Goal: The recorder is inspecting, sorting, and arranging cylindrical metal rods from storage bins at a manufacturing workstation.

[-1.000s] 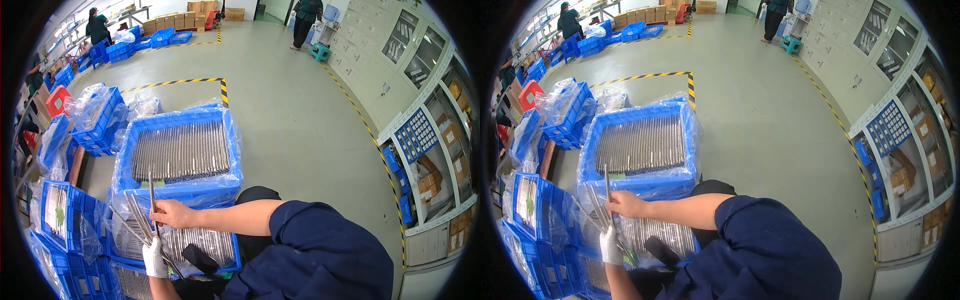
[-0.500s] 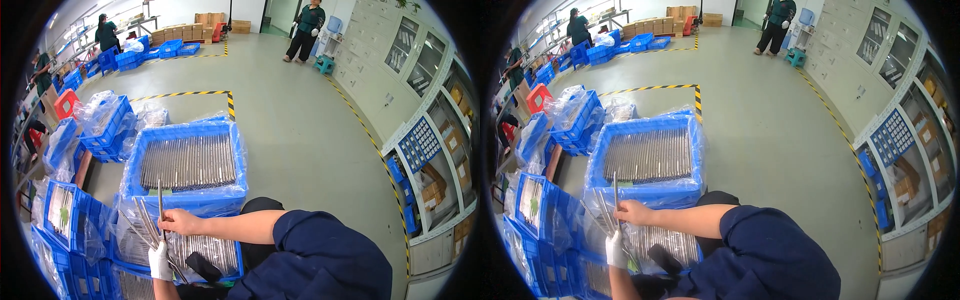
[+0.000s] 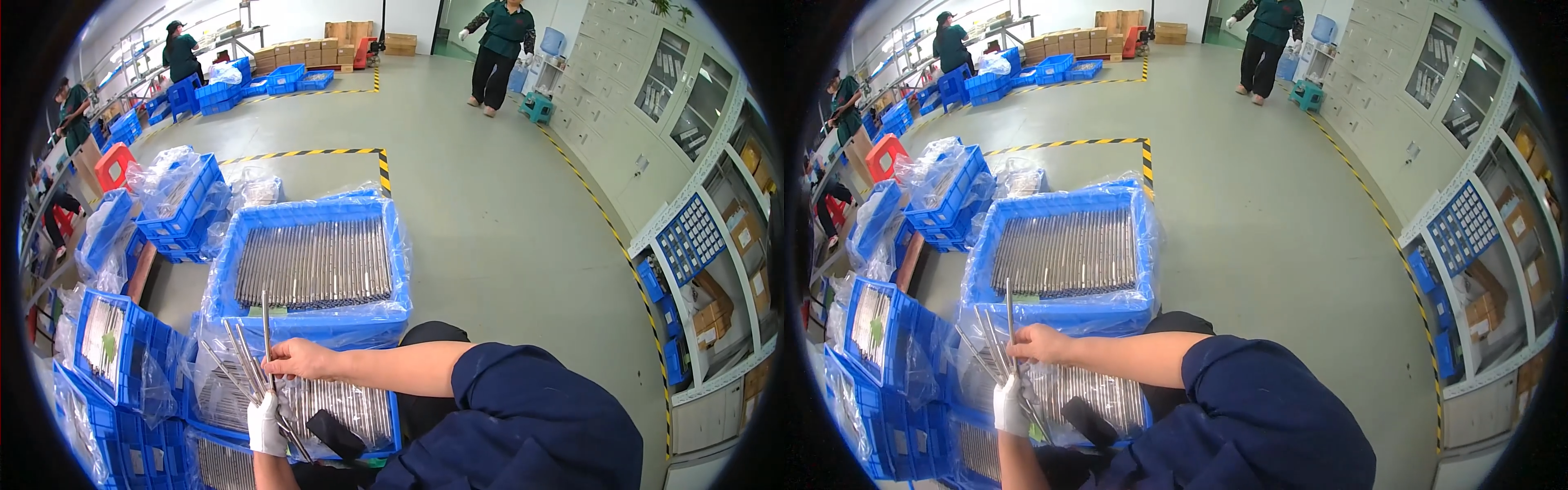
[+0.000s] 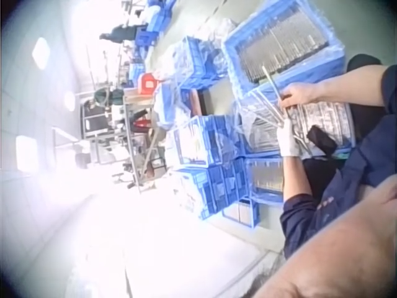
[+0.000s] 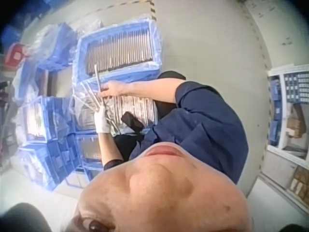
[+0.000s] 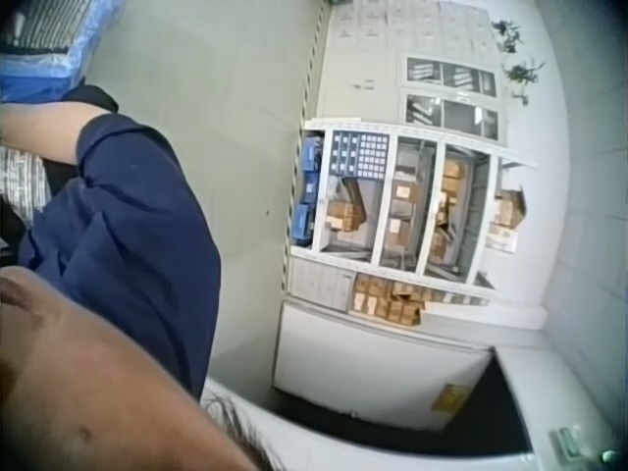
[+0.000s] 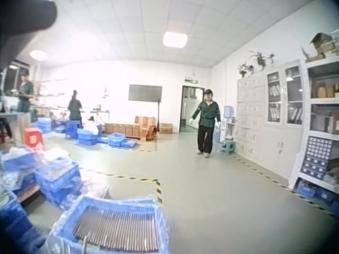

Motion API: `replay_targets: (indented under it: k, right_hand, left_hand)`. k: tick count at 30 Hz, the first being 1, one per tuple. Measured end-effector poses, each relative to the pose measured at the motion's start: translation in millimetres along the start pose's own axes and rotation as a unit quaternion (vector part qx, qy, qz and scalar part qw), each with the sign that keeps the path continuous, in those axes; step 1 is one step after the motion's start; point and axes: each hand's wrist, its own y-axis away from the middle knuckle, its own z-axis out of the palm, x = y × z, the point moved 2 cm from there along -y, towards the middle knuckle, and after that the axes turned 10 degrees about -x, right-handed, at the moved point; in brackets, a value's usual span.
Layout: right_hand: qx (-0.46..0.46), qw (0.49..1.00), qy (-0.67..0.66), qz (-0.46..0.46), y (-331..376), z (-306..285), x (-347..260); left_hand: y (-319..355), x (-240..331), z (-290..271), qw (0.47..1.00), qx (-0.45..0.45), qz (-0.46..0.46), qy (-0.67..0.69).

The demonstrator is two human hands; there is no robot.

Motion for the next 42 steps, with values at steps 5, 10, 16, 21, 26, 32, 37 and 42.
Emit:
replay_targets:
  k: [5,10,16,21,26,32,37,42]
  right_hand:
    - [-0.018,0.999,0.012,-0.023,1,12,7]
    - [0.022,0.993,0.042,-0.111,2,16,8]
    - [0.071,0.992,-0.077,-0.073,1,-2,-6]
    - [-0.089,0.961,-0.243,0.096,5,23,12]
    - [-0.158,0.931,-0.277,0.177,11,37,20]
    - [-0.182,0.912,-0.246,0.274,31,66,34]
    - [-0.321,0.885,-0.219,0.256,50,85,40]
    - [-0.333,0.902,-0.166,0.216,46,82,25]
  left_hand:
    - [3,4,7,1.000,-0.006,0.013,0.022]
    - [1,0,-1,1.000,0.013,0.005,0.005]
    - [0,10,-2,0.993,0.054,0.088,-0.055]
    - [4,17,4,0.992,-0.018,0.121,0.015]
    - [-1,9,-2,0.991,-0.034,0.125,0.020]
    - [3,23,1,0.982,0.071,0.157,-0.072]
    - [-2,35,-29,0.981,0.079,0.177,0.023]
    - [-3,31,-40,0.965,0.074,0.176,0.180]
